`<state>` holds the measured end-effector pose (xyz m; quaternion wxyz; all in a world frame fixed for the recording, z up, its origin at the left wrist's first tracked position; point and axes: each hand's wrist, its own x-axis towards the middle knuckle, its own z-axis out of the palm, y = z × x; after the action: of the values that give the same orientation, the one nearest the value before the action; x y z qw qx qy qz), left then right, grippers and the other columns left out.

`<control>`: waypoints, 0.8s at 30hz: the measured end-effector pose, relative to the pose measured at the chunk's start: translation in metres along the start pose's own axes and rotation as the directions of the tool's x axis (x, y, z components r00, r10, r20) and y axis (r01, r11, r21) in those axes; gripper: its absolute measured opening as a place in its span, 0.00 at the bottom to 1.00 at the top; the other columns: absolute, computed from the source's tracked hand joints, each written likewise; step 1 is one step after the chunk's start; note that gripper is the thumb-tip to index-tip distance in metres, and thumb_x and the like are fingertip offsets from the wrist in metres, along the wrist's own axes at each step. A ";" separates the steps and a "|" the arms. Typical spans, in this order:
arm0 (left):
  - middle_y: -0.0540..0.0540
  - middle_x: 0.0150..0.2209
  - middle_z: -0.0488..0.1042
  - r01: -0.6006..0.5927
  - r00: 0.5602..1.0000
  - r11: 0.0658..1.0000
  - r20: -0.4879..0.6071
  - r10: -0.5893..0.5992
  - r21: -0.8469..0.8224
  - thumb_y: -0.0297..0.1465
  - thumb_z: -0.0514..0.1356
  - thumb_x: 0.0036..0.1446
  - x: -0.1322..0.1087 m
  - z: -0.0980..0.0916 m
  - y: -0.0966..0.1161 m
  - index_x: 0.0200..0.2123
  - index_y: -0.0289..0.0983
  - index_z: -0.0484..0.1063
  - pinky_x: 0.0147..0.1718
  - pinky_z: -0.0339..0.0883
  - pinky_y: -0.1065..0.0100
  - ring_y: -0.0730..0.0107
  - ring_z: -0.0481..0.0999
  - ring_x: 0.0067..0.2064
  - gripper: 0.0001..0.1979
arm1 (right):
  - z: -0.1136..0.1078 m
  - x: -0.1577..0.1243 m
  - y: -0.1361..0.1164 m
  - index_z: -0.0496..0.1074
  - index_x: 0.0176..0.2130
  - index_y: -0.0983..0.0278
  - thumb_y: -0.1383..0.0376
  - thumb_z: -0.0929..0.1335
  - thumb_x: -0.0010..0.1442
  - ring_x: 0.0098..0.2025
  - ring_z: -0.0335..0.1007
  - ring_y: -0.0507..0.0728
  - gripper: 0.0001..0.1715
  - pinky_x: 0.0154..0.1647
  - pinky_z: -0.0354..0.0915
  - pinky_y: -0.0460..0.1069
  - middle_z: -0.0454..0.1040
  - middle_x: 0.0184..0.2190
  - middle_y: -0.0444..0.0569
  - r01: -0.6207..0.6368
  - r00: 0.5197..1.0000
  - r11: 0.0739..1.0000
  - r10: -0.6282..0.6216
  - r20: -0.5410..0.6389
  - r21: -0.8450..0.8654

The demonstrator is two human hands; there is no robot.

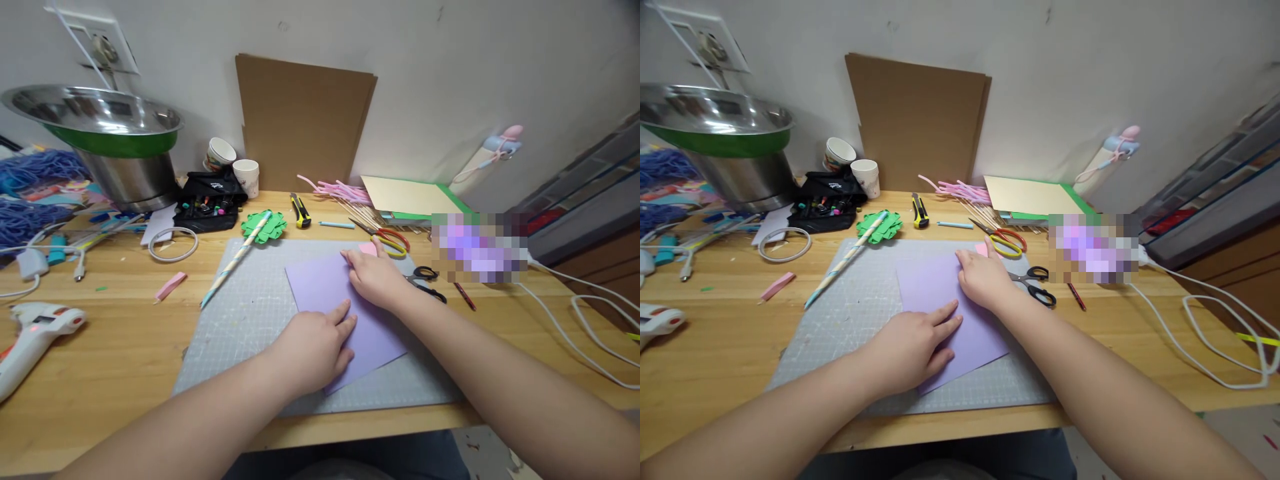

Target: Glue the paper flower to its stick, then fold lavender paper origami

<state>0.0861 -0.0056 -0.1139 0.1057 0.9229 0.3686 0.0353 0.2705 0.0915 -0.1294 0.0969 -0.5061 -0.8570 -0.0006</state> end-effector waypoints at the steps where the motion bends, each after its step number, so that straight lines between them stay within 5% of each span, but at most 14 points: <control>1: 0.39 0.64 0.59 0.001 1.000 1.000 -0.004 -0.002 -0.009 0.38 0.52 0.60 0.000 0.000 0.000 0.59 0.36 0.62 0.37 0.72 0.57 0.54 0.79 0.41 0.25 | 0.003 0.002 0.002 0.65 0.51 0.68 0.71 0.57 0.60 0.51 0.71 0.60 0.20 0.66 0.30 0.65 0.75 0.49 0.56 -0.002 1.000 1.000 0.002 -0.009 0.006; 6: 0.41 0.63 0.60 0.023 0.998 0.998 -0.050 -0.025 -0.052 0.38 0.54 0.59 -0.001 0.002 0.000 0.58 0.39 0.63 0.39 0.71 0.57 0.56 0.78 0.42 0.24 | 0.015 -0.001 0.013 0.64 0.54 0.65 0.65 0.58 0.63 0.57 0.65 0.60 0.20 0.64 0.43 0.65 0.70 0.55 0.57 -0.055 0.991 0.998 0.058 -0.123 0.028; 12: 0.45 0.55 0.69 0.076 0.988 0.994 -0.125 -0.085 -0.075 0.37 0.57 0.59 0.006 0.003 -0.001 0.48 0.42 0.70 0.50 0.63 0.55 0.55 0.69 0.52 0.15 | 0.016 -0.005 0.011 0.74 0.45 0.59 0.64 0.60 0.63 0.61 0.58 0.62 0.16 0.65 0.34 0.68 0.69 0.56 0.52 -0.061 0.973 0.998 0.055 -0.225 -0.017; 19: 0.42 0.67 0.51 0.155 0.979 0.986 -0.121 -0.162 -0.065 0.47 0.53 0.59 0.009 0.019 -0.007 0.62 0.47 0.56 0.60 0.36 0.36 0.46 0.47 0.67 0.29 | 0.019 -0.006 0.007 0.74 0.46 0.59 0.67 0.60 0.60 0.64 0.53 0.64 0.18 0.64 0.31 0.70 0.68 0.58 0.50 -0.082 0.963 0.995 0.066 -0.261 -0.052; 24: 0.41 0.68 0.50 0.162 0.981 0.985 -0.095 -0.166 -0.052 0.47 0.51 0.60 0.010 0.019 -0.006 0.63 0.48 0.55 0.59 0.33 0.32 0.46 0.46 0.67 0.29 | 0.020 -0.007 0.008 0.73 0.48 0.58 0.67 0.60 0.60 0.65 0.52 0.65 0.20 0.64 0.31 0.71 0.66 0.59 0.50 -0.087 0.964 0.994 0.069 -0.258 -0.061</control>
<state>0.0920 0.0020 -0.1333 0.1102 0.8838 0.4475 0.0805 0.2770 0.0912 -0.1506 0.1885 -0.5384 -0.8161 -0.0927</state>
